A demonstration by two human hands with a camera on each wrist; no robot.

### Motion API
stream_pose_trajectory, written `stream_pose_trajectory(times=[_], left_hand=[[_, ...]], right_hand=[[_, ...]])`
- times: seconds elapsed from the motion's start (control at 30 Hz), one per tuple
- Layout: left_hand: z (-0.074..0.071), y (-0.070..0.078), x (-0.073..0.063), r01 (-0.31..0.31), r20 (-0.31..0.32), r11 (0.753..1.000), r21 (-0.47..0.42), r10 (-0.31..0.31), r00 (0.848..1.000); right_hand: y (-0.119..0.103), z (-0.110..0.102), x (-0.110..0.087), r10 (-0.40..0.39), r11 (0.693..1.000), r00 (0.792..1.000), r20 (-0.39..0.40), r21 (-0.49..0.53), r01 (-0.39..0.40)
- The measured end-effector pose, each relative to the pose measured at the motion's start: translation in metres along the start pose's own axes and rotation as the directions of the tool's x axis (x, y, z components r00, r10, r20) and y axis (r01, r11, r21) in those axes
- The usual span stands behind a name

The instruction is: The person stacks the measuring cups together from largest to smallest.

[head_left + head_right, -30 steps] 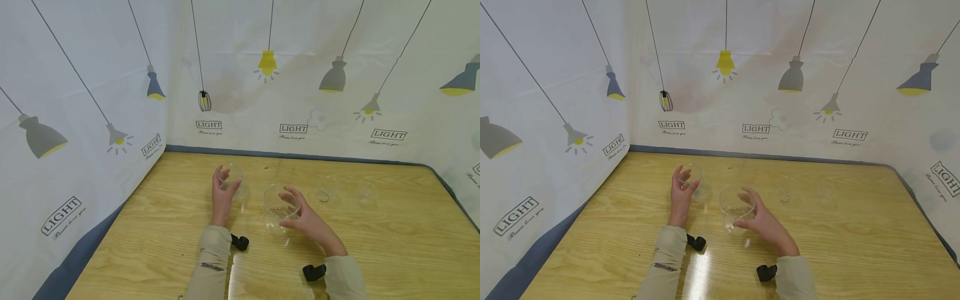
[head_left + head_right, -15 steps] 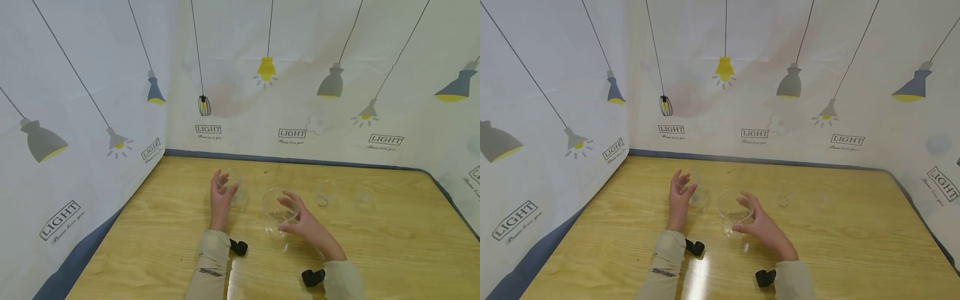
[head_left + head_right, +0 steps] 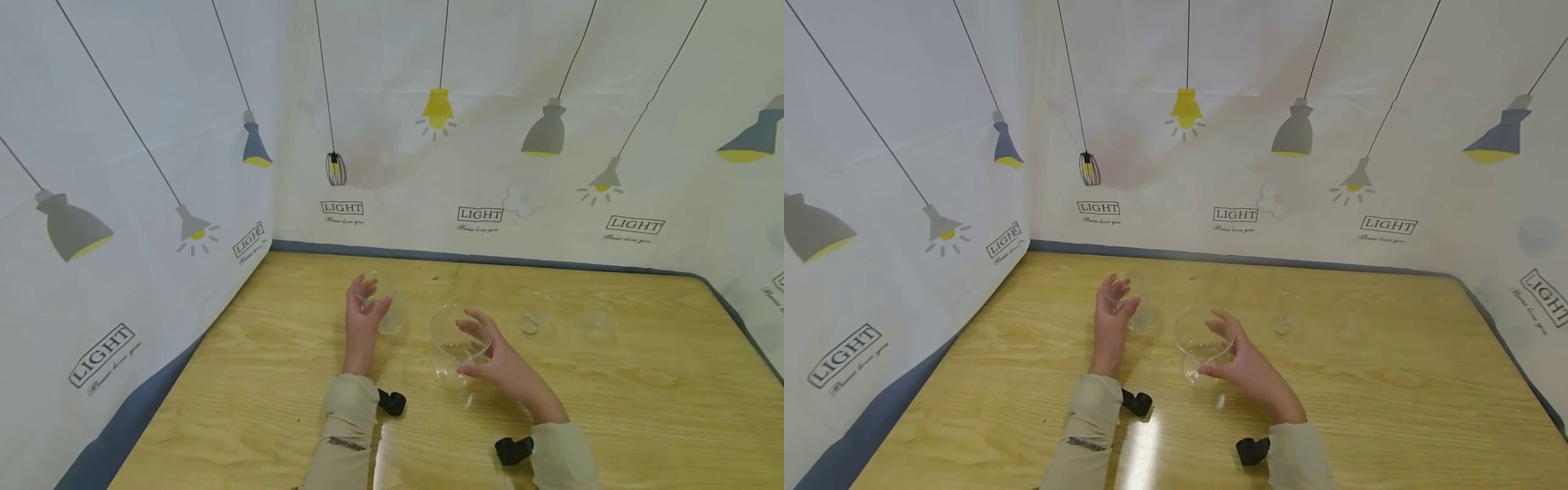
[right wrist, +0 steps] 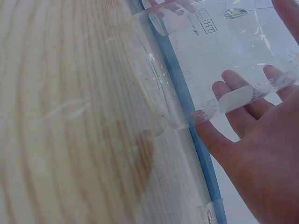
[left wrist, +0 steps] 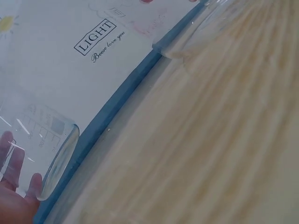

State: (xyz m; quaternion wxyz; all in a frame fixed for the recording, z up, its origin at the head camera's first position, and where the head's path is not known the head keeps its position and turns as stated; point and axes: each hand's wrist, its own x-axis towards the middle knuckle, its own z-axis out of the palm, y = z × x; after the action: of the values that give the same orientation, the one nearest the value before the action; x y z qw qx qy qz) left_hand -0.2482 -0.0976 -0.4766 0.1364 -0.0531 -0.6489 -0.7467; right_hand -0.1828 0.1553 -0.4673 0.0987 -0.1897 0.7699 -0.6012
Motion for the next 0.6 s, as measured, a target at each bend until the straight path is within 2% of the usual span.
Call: stream_pose_trajectory(times=[0.17, 0.47, 0.6], left_hand=[[0.001, 0.010, -0.003, -0.025, 0.011, 1.000, -0.008, 0.026, 1.000], [0.000, 0.019, -0.002, -0.052, 0.049, 0.999, -0.004, 0.053, 0.997], [-0.001, 0.020, -0.001, -0.042, 0.064, 0.999, -0.007, 0.042, 0.997]], right_hand=[[-0.008, -0.001, 0.000, 0.011, 0.999, 1.000, 0.019, 0.030, -0.012], [0.004, 0.000, 0.001, 0.001, 1.000, 1.000, -0.002, -0.020, -0.001], [0.006, 0.000, 0.001, -0.008, 1.000, 1.000, -0.001, -0.012, 0.008]])
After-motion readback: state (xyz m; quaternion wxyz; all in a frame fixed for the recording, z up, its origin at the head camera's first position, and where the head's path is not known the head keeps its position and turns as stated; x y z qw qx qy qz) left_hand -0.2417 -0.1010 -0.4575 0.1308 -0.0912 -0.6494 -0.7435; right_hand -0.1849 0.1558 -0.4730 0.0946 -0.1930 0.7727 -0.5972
